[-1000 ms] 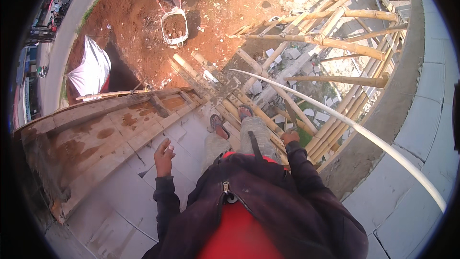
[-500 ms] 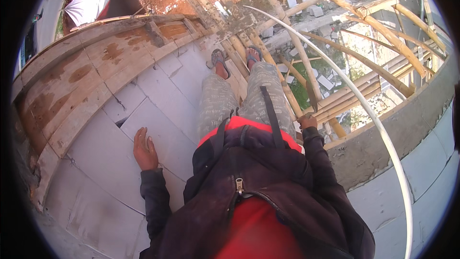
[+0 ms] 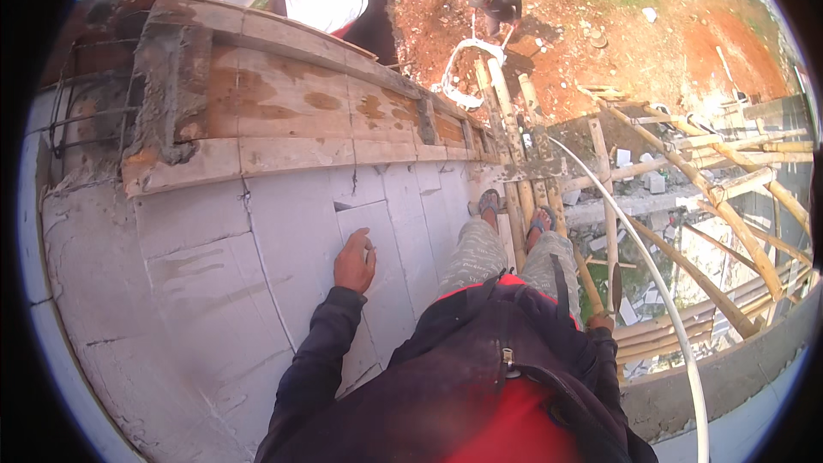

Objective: The person scoops cement from a bucket with a trowel and applies it to a vertical wall section on scaffolding. They repeatedly smooth and level the surface while working at height.

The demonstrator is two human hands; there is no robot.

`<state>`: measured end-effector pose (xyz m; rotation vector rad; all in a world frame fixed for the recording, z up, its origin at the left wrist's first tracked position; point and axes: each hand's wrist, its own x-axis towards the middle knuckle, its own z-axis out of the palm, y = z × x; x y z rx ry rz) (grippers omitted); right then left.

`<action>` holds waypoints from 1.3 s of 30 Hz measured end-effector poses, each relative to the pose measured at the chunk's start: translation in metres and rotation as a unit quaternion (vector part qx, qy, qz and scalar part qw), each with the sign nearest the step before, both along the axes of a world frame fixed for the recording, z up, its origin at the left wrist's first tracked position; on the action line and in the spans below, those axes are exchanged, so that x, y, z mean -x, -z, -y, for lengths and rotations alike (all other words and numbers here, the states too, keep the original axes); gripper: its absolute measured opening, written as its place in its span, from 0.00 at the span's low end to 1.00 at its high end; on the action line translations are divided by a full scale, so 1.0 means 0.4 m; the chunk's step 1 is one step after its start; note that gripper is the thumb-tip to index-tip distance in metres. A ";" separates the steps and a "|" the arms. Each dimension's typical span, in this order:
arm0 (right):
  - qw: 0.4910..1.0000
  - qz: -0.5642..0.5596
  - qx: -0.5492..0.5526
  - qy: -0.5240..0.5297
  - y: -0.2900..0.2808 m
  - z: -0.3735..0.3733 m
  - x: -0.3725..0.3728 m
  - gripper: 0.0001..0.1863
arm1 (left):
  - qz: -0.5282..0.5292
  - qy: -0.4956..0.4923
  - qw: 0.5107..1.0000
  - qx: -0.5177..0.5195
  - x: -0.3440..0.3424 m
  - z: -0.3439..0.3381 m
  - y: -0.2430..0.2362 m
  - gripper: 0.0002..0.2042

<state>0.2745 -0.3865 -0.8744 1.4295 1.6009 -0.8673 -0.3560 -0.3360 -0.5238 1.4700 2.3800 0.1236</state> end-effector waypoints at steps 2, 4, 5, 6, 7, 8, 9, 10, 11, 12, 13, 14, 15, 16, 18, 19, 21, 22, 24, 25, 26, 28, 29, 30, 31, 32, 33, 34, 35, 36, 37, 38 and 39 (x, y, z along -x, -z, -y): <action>1.000 0.010 -0.003 0.020 0.065 -0.040 0.002 0.19 | 0.012 -0.013 0.999 -0.041 -0.008 -0.039 -0.029 0.09; 0.998 0.007 -0.015 0.068 0.095 -0.082 0.010 0.26 | -0.015 0.012 0.993 -0.117 -0.008 -0.103 -0.093 0.10; 0.990 -0.007 -0.018 0.139 0.097 -0.104 0.021 0.26 | -0.037 0.033 0.985 -0.163 -0.007 -0.143 -0.140 0.10; 0.972 -0.012 -0.061 0.228 0.089 -0.122 0.033 0.26 | -0.047 0.053 0.976 -0.207 -0.008 -0.181 -0.199 0.10; 0.943 -0.023 -0.110 0.314 0.076 -0.141 0.049 0.26 | -0.094 0.064 0.959 -0.258 -0.004 -0.220 -0.273 0.11; 0.932 -0.019 -0.125 0.340 0.060 -0.168 0.062 0.26 | -0.124 0.068 0.939 -0.314 0.005 -0.260 -0.355 0.12; 0.935 -0.020 -0.125 0.332 0.044 -0.193 0.083 0.26 | -0.182 0.076 0.912 -0.359 0.018 -0.295 -0.446 0.12; 0.938 -0.020 -0.124 0.323 0.029 -0.220 0.100 0.26 | -0.224 0.067 0.885 -0.402 0.035 -0.322 -0.543 0.12; 0.941 -0.022 -0.125 0.314 0.015 -0.245 0.114 0.26 | -0.275 0.070 0.851 -0.442 0.052 -0.346 -0.637 0.11; 0.945 -0.025 -0.126 0.302 0.004 -0.270 0.129 0.26 | -0.301 0.067 0.824 -0.475 0.071 -0.368 -0.727 0.10; 0.947 -0.028 -0.128 0.293 -0.004 -0.293 0.142 0.26 | -0.348 0.076 0.800 -0.482 0.091 -0.388 -0.810 0.10; 0.950 -0.028 -0.130 0.283 -0.010 -0.313 0.151 0.26 | -0.386 0.074 0.777 -0.492 0.114 -0.408 -0.885 0.10; 0.952 -0.030 -0.132 0.273 -0.013 -0.331 0.159 0.26 | -0.415 0.055 0.772 -0.477 0.139 -0.430 -0.949 0.10; 0.955 -0.032 -0.135 0.261 -0.013 -0.347 0.164 0.26 | -0.452 0.063 0.751 -0.477 0.170 -0.455 -1.004 0.10; 0.959 -0.034 -0.141 0.245 -0.004 -0.372 0.162 0.26 | -0.497 0.052 0.753 -0.428 0.247 -0.527 -1.094 0.12; 0.961 -0.035 -0.143 0.236 0.005 -0.383 0.158 0.26 | -0.516 0.042 0.760 -0.392 0.291 -0.565 -1.131 0.13; 0.965 -0.034 -0.144 0.217 0.028 -0.394 0.137 0.26 | -0.576 0.072 0.734 -0.351 0.378 -0.629 -1.188 0.15; 0.968 -0.032 -0.144 0.204 0.042 -0.397 0.123 0.26 | -0.607 0.086 0.715 -0.336 0.419 -0.651 -1.207 0.16; 0.974 -0.027 -0.147 0.168 0.070 -0.403 0.094 0.26 | -0.638 0.036 0.726 -0.254 0.492 -0.678 -1.207 0.17; 0.980 -0.027 -0.149 0.132 0.079 -0.406 0.081 0.26 | -0.633 -0.029 0.751 -0.187 0.525 -0.691 -1.207 0.18; 0.985 -0.027 -0.151 0.079 0.082 -0.410 0.072 0.26 | -0.623 -0.092 0.768 -0.119 0.558 -0.704 -1.213 0.18; 0.984 -0.036 -0.168 -0.047 0.064 -0.430 0.072 0.26 | -0.586 -0.132 0.793 -0.104 0.635 -0.729 -1.229 0.17; 0.985 -0.031 -0.168 0.016 0.037 -0.448 0.075 0.25 | -0.570 -0.144 0.801 -0.109 0.680 -0.742 -1.228 0.17; 0.976 -0.034 -0.180 0.114 0.004 -0.472 0.096 0.24 | -0.559 -0.156 0.810 -0.088 0.727 -0.761 -1.250 0.18; 0.967 -0.047 -0.187 0.165 -0.039 -0.508 0.124 0.24 | -0.552 -0.160 0.815 -0.080 0.774 -0.778 -1.278 0.19; 0.935 -0.073 -0.215 0.274 -0.090 -0.540 0.162 0.23 | -0.544 -0.166 0.820 -0.072 0.821 -0.788 -1.281 0.21; 0.913 -0.112 -0.214 0.329 -0.148 -0.576 0.205 0.22 | -0.588 -0.104 0.802 -0.007 0.861 -0.792 -1.272 0.17; 0.872 -0.181 -0.176 0.419 -0.207 -0.622 0.260 0.18 | -0.626 -0.041 0.777 0.055 0.892 -0.801 -1.278 0.13; 0.811 -0.256 -0.139 0.507 -0.269 -0.666 0.321 0.15 | -0.657 0.023 0.745 0.115 0.912 -0.811 -1.284 0.11; 0.783 -0.330 -0.143 0.508 -0.332 -0.701 0.392 0.12 | -0.650 0.005 0.752 0.109 0.924 -0.817 -1.285 0.11; 0.796 -0.378 -0.139 0.452 -0.402 -0.750 0.460 0.12 | -0.644 -0.015 0.758 0.102 0.925 -0.823 -1.286 0.12; 0.814 -0.388 -0.220 0.372 -0.468 -0.787 0.546 0.18 | -0.639 -0.035 0.763 0.095 0.916 -0.828 -1.285 0.12; 0.818 -0.485 -0.217 0.221 -0.551 -0.824 0.606 0.20 | -0.624 -0.029 0.775 0.096 0.900 -0.827 -1.284 0.13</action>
